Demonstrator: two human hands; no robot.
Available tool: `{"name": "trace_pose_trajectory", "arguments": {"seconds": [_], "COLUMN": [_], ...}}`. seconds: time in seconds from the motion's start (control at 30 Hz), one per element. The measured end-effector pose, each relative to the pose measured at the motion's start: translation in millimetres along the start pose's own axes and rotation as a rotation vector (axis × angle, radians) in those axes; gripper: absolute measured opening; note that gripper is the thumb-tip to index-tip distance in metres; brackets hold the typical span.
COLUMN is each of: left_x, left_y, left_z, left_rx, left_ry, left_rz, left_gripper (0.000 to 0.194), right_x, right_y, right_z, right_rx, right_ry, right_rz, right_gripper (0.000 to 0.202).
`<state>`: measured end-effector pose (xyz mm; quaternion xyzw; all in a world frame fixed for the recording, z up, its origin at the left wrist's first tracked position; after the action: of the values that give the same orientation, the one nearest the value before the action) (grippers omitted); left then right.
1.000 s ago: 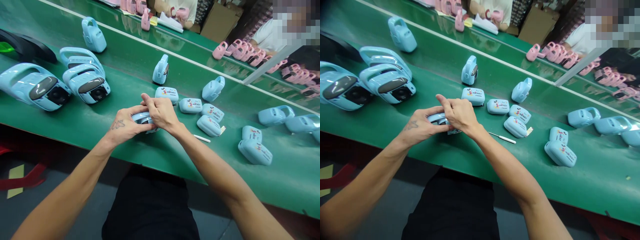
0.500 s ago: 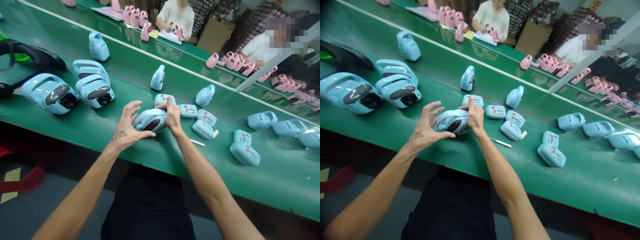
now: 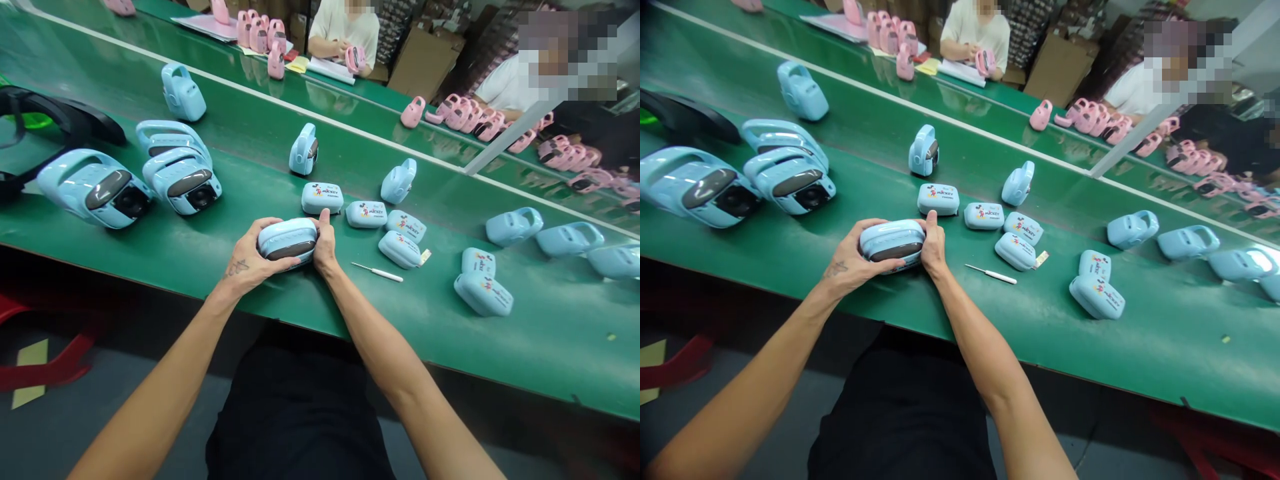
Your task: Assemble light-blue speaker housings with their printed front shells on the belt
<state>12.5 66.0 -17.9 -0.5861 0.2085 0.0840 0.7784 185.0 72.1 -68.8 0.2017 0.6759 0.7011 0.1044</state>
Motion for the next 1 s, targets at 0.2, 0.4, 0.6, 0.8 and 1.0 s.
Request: {"name": "trace_pose_trajectory", "arguments": {"seconds": [0.2,0.4,0.6,0.8,1.0], "left_x": [11.7,9.0,6.0,12.5,11.5], "left_y": [10,10,13,13,19], "left_z": [-3,-6,-10,-9,-11], "left_rx": [-0.033,-0.051,-0.121,-0.054,-0.084], "left_ry": [0.039,0.029,-0.034,-0.03,-0.369], "left_rz": [-0.097,-0.035,-0.02,-0.25,-0.263], "left_gripper": [0.083,0.079,0.069,0.079,0.067], "right_x": [2,1,2,-1,1], "right_y": [18,19,24,24,10], "right_z": [-13,-18,-20,-28,-21], "right_rx": [-0.141,-0.117,-0.07,-0.083,-0.03], "right_ry": [0.07,0.003,-0.049,-0.129,-0.026], "right_rz": [-0.07,-0.135,-0.112,-0.08,0.072], "right_gripper": [0.084,0.084,0.074,0.068,0.072]}}
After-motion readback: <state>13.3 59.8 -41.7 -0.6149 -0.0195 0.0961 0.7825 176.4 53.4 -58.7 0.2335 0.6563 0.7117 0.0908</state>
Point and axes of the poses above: each hand's wrist, its own z-axis towards the middle knuckle, its own x-axis out of the palm, y = z × x, the point moved 8 cm from there along z, towards the middle knuckle, and after that the axes turned 6 degrees about -y, right-handed, at the moved point
